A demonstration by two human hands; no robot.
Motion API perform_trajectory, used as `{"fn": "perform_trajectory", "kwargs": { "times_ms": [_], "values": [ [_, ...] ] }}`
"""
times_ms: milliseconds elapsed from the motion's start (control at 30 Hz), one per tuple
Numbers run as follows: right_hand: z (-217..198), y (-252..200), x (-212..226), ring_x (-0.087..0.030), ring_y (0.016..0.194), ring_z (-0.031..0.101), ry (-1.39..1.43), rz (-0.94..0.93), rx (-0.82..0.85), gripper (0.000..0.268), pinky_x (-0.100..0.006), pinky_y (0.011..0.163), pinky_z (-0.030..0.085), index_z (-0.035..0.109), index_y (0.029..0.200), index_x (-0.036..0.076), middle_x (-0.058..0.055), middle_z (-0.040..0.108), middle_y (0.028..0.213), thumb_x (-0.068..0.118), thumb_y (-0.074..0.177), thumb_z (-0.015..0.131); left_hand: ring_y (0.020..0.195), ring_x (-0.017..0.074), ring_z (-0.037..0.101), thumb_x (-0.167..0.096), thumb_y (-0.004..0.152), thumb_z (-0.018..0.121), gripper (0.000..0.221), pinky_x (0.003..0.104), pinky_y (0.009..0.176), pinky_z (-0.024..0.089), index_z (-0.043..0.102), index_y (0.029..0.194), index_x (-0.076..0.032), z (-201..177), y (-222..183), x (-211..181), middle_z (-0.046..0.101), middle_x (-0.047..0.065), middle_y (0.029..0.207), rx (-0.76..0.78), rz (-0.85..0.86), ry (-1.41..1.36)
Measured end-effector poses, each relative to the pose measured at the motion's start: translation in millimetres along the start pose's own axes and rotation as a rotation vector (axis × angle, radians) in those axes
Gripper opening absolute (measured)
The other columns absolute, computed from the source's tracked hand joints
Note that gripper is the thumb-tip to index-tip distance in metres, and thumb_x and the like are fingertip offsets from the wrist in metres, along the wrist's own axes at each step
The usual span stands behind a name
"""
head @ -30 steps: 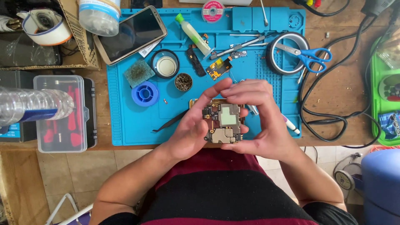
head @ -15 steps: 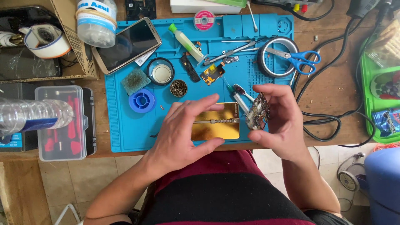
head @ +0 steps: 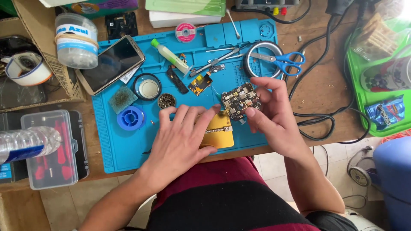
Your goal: Cleaning a phone motherboard and reassembling internal components including the screen and frame.
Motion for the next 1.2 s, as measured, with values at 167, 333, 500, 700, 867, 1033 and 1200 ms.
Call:
{"fn": "perform_trajectory", "kwargs": {
  "times_ms": [167, 333, 500, 700, 867, 1033, 1200],
  "values": [
    [-16.6, -0.7, 14.1, -0.013, 0.097, 0.067, -0.151, -0.052, -0.054, 0.067, -0.024, 0.075, 0.058, 0.032, 0.167, 0.013, -0.009, 0.067, 0.117, 0.006, 0.114, 0.072, 0.124, 0.0316, 0.062, -0.076, 0.069, 0.106, 0.120, 0.055, 0.103, 0.038, 0.059, 0.165, -0.022, 6.7, 10.1, 8.3, 0.069, 0.008, 0.137, 0.045, 0.002, -0.088],
    [-29.1, 0.2, 24.4, -0.011, 0.088, 0.066, -0.257, -0.063, -0.114, 0.076, -0.022, 0.075, 0.055, 0.033, 0.168, 0.014, -0.007, 0.064, 0.118, 0.001, 0.109, 0.079, 0.113, 0.0296, 0.064, -0.072, 0.076, 0.103, 0.097, 0.052, 0.098, 0.040, 0.070, 0.153, -0.023, -8.0, 8.1, 2.3, 0.068, 0.004, 0.123, -0.029, 0.039, -0.150],
    [-30.2, 10.6, 47.1, -0.018, 0.107, 0.072, -0.453, -0.206, -0.152, 0.064, -0.029, 0.089, 0.060, 0.035, 0.163, 0.011, -0.011, 0.070, 0.109, 0.002, 0.114, 0.076, 0.089, 0.0266, 0.073, -0.035, 0.106, 0.086, 0.019, 0.047, 0.078, 0.053, 0.081, 0.116, -0.020, -16.7, 1.6, 8.8, 0.068, 0.002, 0.109, -0.092, -0.037, -0.378],
    [-27.7, 40.0, 48.8, -0.012, 0.078, 0.065, -0.307, -0.079, -0.018, 0.063, -0.022, 0.062, 0.060, 0.036, 0.165, 0.014, -0.014, 0.067, 0.111, -0.004, 0.116, 0.071, 0.077, 0.0185, 0.078, -0.034, 0.109, 0.080, 0.013, 0.040, 0.061, 0.053, 0.078, 0.108, -0.021, -18.7, -11.0, 14.3, 0.086, -0.006, 0.100, -0.111, -0.078, -0.612],
    [-13.4, 50.9, 45.3, -0.012, 0.076, 0.071, -0.486, 0.012, 0.076, 0.055, -0.023, 0.060, 0.057, 0.048, 0.158, 0.014, -0.010, 0.075, 0.111, 0.000, 0.113, 0.076, 0.083, 0.0137, 0.077, -0.022, 0.108, 0.081, 0.018, 0.027, 0.068, 0.061, 0.075, 0.119, -0.011, -21.8, -59.5, 63.0, 0.081, 0.004, 0.106, -0.312, -0.336, -1.021],
    [30.8, 51.0, 27.4, -0.013, 0.075, 0.079, -0.746, 0.133, 0.296, 0.048, -0.032, 0.068, 0.062, 0.060, 0.150, 0.016, -0.002, 0.087, 0.114, 0.009, 0.107, 0.080, 0.066, 0.0087, 0.060, -0.042, 0.112, 0.078, 0.042, 0.023, 0.059, 0.045, 0.057, 0.128, -0.010, -23.5, -101.8, 112.1, 0.067, 0.004, 0.095, -0.771, -0.586, -1.269],
    [59.2, 47.9, 21.8, -0.019, 0.092, 0.079, -1.067, -0.155, 0.395, 0.039, -0.042, 0.060, 0.057, 0.066, 0.143, 0.017, -0.003, 0.075, 0.124, 0.029, 0.110, 0.083, 0.099, 0.0085, 0.072, -0.038, 0.114, 0.080, 0.040, 0.022, 0.085, 0.057, 0.059, 0.134, -0.011, -19.8, -110.9, 128.0, 0.076, 0.004, 0.118, -0.939, -0.591, -1.398]
  ]
}}
Point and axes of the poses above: each hand's wrist, its own y-axis towards the middle knuckle, its own z-axis out of the palm, x = y × z, the point moved 4 cm from there along y, towards the middle knuckle
